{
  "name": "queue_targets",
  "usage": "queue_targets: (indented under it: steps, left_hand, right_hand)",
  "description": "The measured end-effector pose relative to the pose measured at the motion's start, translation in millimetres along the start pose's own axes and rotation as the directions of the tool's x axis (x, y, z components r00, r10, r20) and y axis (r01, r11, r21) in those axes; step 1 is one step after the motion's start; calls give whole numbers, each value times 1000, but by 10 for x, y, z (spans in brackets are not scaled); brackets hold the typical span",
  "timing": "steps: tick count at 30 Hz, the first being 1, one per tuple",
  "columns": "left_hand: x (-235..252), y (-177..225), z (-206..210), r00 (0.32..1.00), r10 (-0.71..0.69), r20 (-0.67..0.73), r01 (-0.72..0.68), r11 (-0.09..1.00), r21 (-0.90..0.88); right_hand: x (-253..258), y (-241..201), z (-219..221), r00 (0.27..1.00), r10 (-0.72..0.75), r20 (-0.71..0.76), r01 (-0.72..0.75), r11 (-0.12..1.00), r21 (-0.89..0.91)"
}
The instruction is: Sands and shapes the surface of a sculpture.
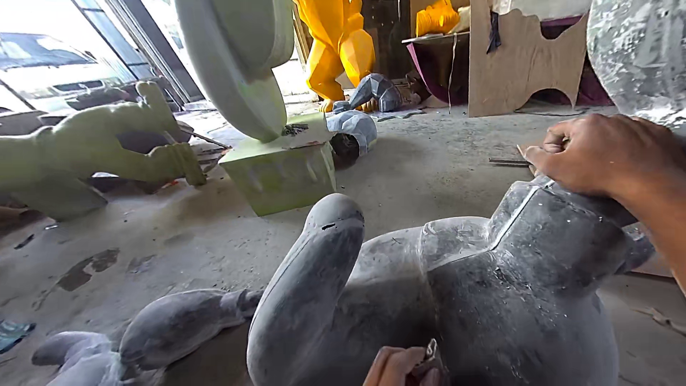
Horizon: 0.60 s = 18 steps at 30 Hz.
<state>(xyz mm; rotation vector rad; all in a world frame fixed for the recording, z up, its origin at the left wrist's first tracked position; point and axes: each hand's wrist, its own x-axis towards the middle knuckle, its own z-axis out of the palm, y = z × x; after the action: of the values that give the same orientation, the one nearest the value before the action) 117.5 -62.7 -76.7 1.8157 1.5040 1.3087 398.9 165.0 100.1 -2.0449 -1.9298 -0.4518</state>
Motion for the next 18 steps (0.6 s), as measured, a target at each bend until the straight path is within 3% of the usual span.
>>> queue_targets:
  steps: [4, 6, 9, 13, 18]
  left_hand:
    - [263, 53, -125, 983, 88, -159, -112, 982, -149]
    - [430, 83, -230, 950, 166, -263, -196, 976, -94]
    - [732, 9, -241, 845, 335, -416, -331, 940, 85]
    - [852, -225, 1, 825, 451, -340, -397, 891, 220]
    - [649, -304, 164, 848, 478, -230, -446, 877, 180]
  right_hand:
    - [35, -56, -18, 1000, 12, 6, -12, 1000, 4]
    - [58, -81, -22, 1000, 14, 20, -14, 1000, 7]
    - [83, -80, -11, 1000, 13, 11, -14, 1000, 12]
    - [113, -80, 14, 1000, -2, 3, 2, 1000, 16]
    - [144, -117, 6, 1000, 14, 24, -14, 1000, 1]
